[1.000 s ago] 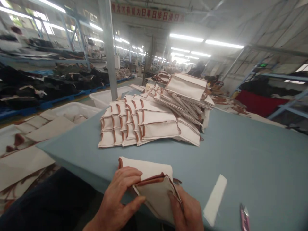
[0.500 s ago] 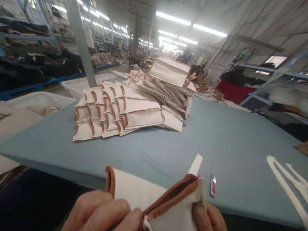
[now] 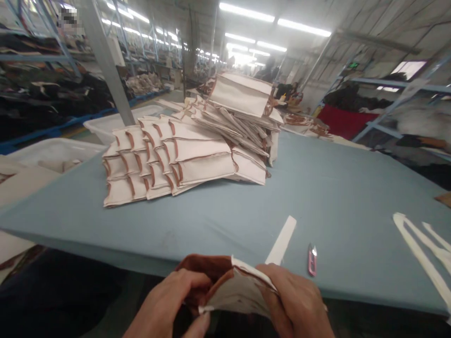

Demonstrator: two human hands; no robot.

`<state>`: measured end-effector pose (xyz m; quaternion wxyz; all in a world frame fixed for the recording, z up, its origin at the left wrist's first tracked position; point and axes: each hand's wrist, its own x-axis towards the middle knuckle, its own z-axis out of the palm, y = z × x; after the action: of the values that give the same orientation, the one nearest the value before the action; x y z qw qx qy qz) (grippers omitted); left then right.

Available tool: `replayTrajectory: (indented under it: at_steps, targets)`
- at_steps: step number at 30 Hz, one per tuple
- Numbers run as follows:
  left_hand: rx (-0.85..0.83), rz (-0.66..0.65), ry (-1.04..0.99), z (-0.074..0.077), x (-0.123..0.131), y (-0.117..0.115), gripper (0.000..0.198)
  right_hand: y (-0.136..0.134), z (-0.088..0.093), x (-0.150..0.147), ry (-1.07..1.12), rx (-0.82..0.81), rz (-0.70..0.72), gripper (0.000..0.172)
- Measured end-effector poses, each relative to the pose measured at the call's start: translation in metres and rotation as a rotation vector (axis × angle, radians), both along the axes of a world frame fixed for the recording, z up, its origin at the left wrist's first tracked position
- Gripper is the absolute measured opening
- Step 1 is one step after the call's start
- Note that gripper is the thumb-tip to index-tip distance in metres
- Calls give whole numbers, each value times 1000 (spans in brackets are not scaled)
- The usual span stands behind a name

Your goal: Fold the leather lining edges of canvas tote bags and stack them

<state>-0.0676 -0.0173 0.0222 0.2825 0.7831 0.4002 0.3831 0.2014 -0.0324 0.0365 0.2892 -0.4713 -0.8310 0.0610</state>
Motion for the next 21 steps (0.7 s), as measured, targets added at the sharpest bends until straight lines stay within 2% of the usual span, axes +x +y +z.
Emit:
replayTrajectory:
  at_steps: [1,3,5,9,12,15,18,21]
  targets:
    - [-103,3,11,-2,0,0,46,3,-3,-6,-5,0,-3,29]
    - [-229,38,32,-4,0,2,39,7,-9,-21,-22,-19,34,34]
    - [-264,88,49,-4,-3,3,24,8,-15,-37,-59,-42,112,35]
    - [-298,127,4,0,-16,2,18,3,-27,-56,-86,-106,178,28]
    - [-382,98,-9,8,-20,2,19,0,-25,-57,62,-309,141,10]
    - [-448,41,-10,15,-15,4,21,3,-11,-58,269,-536,33,20]
    - [-473,25,-2,19,-8,6,18,10,5,-66,438,-751,-79,19]
    - [-442,35,4,22,-5,6,17,19,13,-76,600,-988,-65,21]
